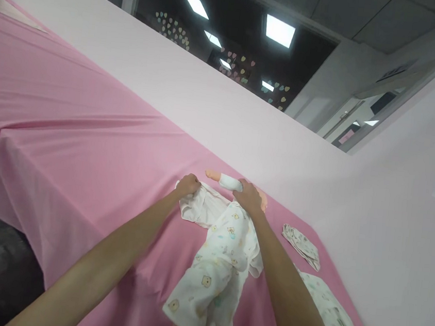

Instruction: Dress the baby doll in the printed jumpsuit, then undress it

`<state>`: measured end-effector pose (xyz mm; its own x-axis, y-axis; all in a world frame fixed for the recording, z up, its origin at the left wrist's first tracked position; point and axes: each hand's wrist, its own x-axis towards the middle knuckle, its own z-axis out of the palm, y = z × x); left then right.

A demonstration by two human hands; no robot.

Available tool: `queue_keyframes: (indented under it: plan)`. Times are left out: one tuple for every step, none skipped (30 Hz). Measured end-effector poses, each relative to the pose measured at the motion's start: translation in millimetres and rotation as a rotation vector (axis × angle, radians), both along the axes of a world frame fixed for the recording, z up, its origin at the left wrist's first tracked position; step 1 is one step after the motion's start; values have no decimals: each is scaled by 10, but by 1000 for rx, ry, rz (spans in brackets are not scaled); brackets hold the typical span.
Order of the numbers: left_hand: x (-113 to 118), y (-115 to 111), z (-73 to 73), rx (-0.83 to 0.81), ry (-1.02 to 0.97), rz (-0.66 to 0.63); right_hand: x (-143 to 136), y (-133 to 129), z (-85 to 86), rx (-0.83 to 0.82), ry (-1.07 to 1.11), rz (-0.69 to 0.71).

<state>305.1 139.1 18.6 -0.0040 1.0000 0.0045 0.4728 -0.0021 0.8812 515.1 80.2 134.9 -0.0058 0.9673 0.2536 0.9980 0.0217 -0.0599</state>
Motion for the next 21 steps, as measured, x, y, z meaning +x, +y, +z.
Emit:
queue_keyframes:
  plan:
    - [8,-3,8,-3,-52,-36,-29,2,-16,-10,-12,14]
    - [19,-10,16,-5,-109,-83,-64,10,-36,-22,-29,26]
    - [33,-20,24,-5,-168,-136,-105,22,-59,-35,-49,35]
    - [49,-31,30,-4,-224,-193,-150,37,-87,-48,-72,40]
    - [66,-44,31,-4,-273,-250,-199,51,-117,-58,-96,40]
    - [84,-57,28,-7,-313,-303,-252,64,-150,-69,-120,35]
    - [101,-69,19,-12,-345,-350,-306,71,-185,-78,-146,27]
    - [117,-78,6,-18,-369,-388,-357,73,-219,-84,-169,15]
    - [132,-83,-11,-23,-385,-414,-402,67,-250,-87,-189,6]
    - [147,-85,-28,-26,-393,-427,-434,52,-276,-87,-198,6]
    - [160,-83,-44,-28,-395,-428,-447,27,-295,-81,-188,18]
    - [172,-77,-57,-28,-391,-420,-432,-9,-307,-63,-160,33]
    - [182,-69,-65,-29,-380,-409,-383,-59,-310,-30,-118,45]
    - [189,-61,-68,-36,-365,-397,-296,-124,-308,14,-71,50]
    - [191,-54,-65,-50,-346,-384,-168,-205,-301,63,-25,36]
    - [187,-50,-56,-69,-322,-368,0,-303,-294,108,14,-1]
    - [175,-50,-41,-91,-291,-350,202,-417,-291,143,46,-52]
    - [156,-56,-20,-114,-255,-335,432,-545,-294,157,77,-137]
    - [130,-68,7,-141,-211,-326,679,-684,-308,151,105,-235]
    - [99,-88,41,-166,-160,-326,930,-831,-336,138,131,-341]
    - [67,-118,81,-190,-107,-339,1173,-982,-378,107,153,-426]
